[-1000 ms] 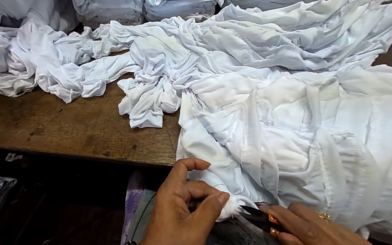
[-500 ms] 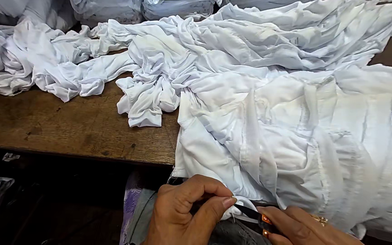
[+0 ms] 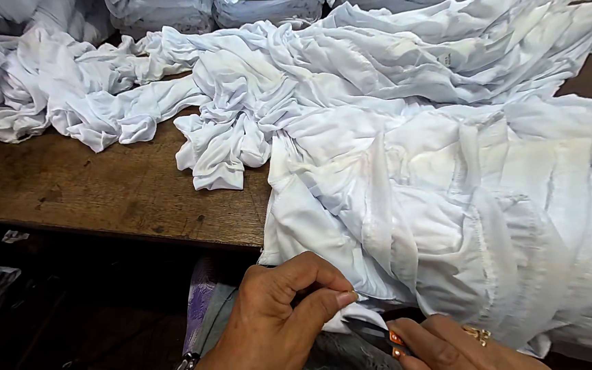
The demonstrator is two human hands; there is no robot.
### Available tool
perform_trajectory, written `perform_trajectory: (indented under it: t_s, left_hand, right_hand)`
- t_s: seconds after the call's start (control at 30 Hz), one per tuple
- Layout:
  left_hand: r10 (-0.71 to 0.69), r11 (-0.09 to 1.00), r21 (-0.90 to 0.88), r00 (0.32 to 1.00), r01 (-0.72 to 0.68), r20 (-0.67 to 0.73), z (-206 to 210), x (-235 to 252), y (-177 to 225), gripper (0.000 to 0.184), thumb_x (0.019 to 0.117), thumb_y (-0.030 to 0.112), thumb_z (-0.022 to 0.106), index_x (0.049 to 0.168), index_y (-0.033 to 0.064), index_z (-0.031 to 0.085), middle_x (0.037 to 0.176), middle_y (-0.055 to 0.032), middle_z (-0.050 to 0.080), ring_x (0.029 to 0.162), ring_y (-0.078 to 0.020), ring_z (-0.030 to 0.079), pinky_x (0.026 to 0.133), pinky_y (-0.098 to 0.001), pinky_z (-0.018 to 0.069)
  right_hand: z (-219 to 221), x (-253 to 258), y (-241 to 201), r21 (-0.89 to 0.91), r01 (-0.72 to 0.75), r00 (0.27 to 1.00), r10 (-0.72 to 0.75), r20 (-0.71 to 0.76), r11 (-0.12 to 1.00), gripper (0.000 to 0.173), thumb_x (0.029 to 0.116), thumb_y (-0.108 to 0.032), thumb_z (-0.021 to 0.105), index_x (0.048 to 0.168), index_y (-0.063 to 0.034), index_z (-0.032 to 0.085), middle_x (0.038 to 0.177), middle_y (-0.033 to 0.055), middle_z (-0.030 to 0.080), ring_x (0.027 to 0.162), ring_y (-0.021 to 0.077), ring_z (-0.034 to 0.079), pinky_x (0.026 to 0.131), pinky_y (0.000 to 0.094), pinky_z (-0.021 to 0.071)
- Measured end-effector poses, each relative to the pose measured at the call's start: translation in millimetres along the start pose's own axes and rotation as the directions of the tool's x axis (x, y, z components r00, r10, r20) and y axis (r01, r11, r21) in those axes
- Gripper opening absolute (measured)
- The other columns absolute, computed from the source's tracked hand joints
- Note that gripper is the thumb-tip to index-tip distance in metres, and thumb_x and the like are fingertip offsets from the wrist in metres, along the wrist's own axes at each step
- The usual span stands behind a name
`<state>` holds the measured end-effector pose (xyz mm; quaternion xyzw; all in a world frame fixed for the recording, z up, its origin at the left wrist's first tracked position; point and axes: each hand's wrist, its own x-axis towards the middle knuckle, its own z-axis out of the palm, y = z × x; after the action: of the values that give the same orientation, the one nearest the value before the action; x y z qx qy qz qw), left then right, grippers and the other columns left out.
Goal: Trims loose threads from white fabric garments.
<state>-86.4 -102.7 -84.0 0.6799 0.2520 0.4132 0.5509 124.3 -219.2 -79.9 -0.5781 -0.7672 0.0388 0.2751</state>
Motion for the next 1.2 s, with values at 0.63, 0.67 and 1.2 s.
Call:
perform_trajectory:
  t_s: [0.63,0.67,1.2]
  left_hand:
    - [0.070,0.977,-0.164,0.929,-0.137,-0.362,-20,-6,10,0.010,0.0982,0.010,0.067,0.105,0.0028,0.071,0.084,-0.0136,0.073,0.070,-0.0183,0.071,0.066,-0.0300,0.0623]
    - [0.060,0.963,-0.218,0.918,-0.157,-0.393,-28,-7,11,0.011,0.0988,0.011,0.067,0.105,0.0035,0.071,0.081,-0.0133,0.072,0.068,-0.0172,0.071,0.065,-0.0287,0.0614]
    - [0.092,0.958,-0.265,0.992,-0.112,-0.085,-4,-11,-9,0.029,0.0931,-0.001,0.070,0.121,-0.0058,0.065,0.099,-0.0148,0.074,0.085,-0.0186,0.072,0.080,-0.0331,0.0616]
  right_hand:
    - [17,25,1,0.863,-0.201,0.959,0.273,0.077,0.464,0.007,0.0978,-0.001,0.063,0.102,0.0000,0.068,0.086,-0.0008,0.067,0.070,0.0016,0.059,0.060,0.0187,0.0505]
    - [17,24,1,0.867,-0.204,0.958,0.275,0.082,0.455,0.007,0.0979,-0.001,0.062,0.102,-0.0001,0.068,0.086,-0.0012,0.067,0.070,0.0017,0.059,0.060,0.0189,0.0505]
    - [-13,35,9,0.751,-0.233,0.943,0.333,0.018,0.618,0.010,0.1017,-0.008,0.060,0.109,-0.0085,0.067,0.088,-0.0071,0.067,0.068,0.0008,0.059,0.057,0.0193,0.0508]
